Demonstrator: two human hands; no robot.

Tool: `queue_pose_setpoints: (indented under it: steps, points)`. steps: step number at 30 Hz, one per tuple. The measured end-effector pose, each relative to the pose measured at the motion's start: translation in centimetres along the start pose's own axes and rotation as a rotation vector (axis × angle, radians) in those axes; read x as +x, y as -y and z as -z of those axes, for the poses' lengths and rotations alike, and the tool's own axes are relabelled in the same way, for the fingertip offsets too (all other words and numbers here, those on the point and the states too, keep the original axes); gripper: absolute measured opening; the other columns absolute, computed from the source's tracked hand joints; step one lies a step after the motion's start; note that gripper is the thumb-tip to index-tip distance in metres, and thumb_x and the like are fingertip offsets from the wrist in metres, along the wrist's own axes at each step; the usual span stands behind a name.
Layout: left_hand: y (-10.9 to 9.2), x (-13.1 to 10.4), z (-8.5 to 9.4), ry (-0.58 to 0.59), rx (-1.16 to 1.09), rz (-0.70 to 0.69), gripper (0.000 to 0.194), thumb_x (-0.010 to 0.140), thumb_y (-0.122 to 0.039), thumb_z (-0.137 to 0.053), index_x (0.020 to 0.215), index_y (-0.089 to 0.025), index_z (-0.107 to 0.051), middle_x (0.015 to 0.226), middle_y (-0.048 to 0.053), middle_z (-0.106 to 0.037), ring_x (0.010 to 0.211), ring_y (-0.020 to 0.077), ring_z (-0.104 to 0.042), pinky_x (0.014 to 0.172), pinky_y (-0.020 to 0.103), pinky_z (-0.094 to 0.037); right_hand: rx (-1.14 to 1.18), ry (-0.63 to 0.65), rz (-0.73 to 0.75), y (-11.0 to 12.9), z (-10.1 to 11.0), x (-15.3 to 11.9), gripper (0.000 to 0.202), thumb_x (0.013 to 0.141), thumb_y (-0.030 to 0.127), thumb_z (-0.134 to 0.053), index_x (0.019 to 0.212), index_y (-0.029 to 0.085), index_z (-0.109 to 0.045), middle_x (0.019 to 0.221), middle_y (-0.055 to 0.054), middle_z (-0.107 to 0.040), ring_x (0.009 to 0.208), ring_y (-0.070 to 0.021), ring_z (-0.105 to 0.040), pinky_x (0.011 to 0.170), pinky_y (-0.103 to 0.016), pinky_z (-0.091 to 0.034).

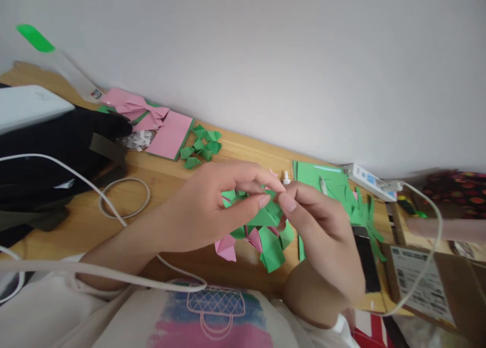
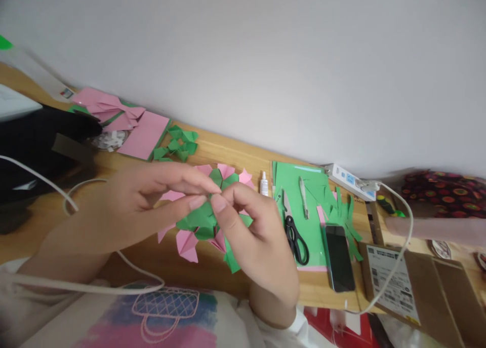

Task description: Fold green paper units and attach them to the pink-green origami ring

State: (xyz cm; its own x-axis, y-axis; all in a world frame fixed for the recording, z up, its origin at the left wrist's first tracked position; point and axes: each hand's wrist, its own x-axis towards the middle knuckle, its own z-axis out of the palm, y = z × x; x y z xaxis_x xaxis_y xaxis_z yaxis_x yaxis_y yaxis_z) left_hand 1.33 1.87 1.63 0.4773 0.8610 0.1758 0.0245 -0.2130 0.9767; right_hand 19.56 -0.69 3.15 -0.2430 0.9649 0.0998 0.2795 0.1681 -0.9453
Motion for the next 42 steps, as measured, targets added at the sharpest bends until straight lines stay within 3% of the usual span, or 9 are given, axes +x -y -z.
queue_pose_setpoints:
  steps: [7,18,23,27,31,35,42]
  points:
    - [-0.4,-0.2,0.2,0.057,-0.031,0.049,0.023,0.087,-0.013,-0.056,0.1,-0.028,-0.068,0.102,-0.006,-0.075,0.094,0.0138,-0.072,0.076,0.018,-0.057,0.088,0.123,0.041,-0.5,0.3,-0.3,0.026,0.094,0.02,-0.05,0.068,0.021,-0.051,0.055,0.006,-0.051,0.051,-0.0077,-0.046,0.05,-0.022,-0.041]
    - [-0.9,-0.3,0.4,0.078,-0.012,0.02,0.022,0.089,-0.017,-0.057,0.108,-0.026,-0.065,0.112,-0.003,-0.073,0.098,0.0146,-0.07,0.076,0.019,-0.055,0.069,0.228,0.144,-0.4,0.6,0.4,0.033,0.093,0.019,-0.048,0.06,0.02,-0.046,0.052,0.007,-0.041,0.048,-0.0062,-0.037,0.044,-0.02,-0.032]
    - [-1.1,-0.4,0.9,0.101,-0.031,0.066,0.021,0.089,-0.02,-0.061,0.108,-0.028,-0.065,0.087,-0.006,-0.073,0.074,0.01,-0.07,0.063,0.016,-0.052,0.184,0.253,0.164,-0.3,0.4,0.6,0.031,0.089,0.016,-0.05,0.059,0.02,-0.047,0.051,0.007,-0.04,0.046,-0.0063,-0.034,0.043,-0.021,-0.03]
    - [-1.3,-0.7,0.8,0.117,-0.074,0.126,0.02,0.09,-0.026,-0.062,0.11,-0.03,-0.065,0.08,-0.006,-0.071,0.07,0.0108,-0.07,0.052,0.014,-0.048,0.271,0.265,0.125,-0.6,0.1,0.4,0.027,0.088,0.015,-0.052,0.061,0.02,-0.05,0.053,0.006,-0.043,0.047,-0.0066,-0.037,0.044,-0.021,-0.033]
    - [-1.3,-0.8,0.4,0.06,-0.15,0.135,0.021,0.089,-0.019,-0.061,0.107,-0.029,-0.066,0.081,-0.009,-0.071,0.069,0.0077,-0.069,0.055,0.011,-0.048,0.318,0.218,0.153,-1.1,-0.3,0.3,0.027,0.085,0.013,-0.056,0.06,0.02,-0.047,0.053,0.007,-0.04,0.048,-0.0062,-0.033,0.044,-0.021,-0.029]
    - [-0.8,-0.3,0.5,0.041,-0.219,0.039,0.02,0.084,-0.014,-0.068,0.101,-0.024,-0.068,0.076,-0.008,-0.07,0.067,0.0072,-0.067,0.058,0.012,-0.05,0.342,0.194,0.178,-1.3,-0.3,0.3,0.028,0.083,0.013,-0.056,0.059,0.02,-0.043,0.053,0.007,-0.036,0.048,-0.0065,-0.029,0.043,-0.022,-0.026]
    - [-0.4,0.2,0.6,-0.012,-0.112,-0.11,0.022,0.081,-0.008,-0.067,0.099,-0.021,-0.066,0.077,-0.005,-0.067,0.076,0.0108,-0.065,0.071,0.02,-0.053,0.269,0.235,0.112,-1.3,0.2,0.3,0.035,0.094,0.023,-0.051,0.059,0.02,-0.046,0.051,0.006,-0.041,0.047,-0.0072,-0.035,0.045,-0.022,-0.031]
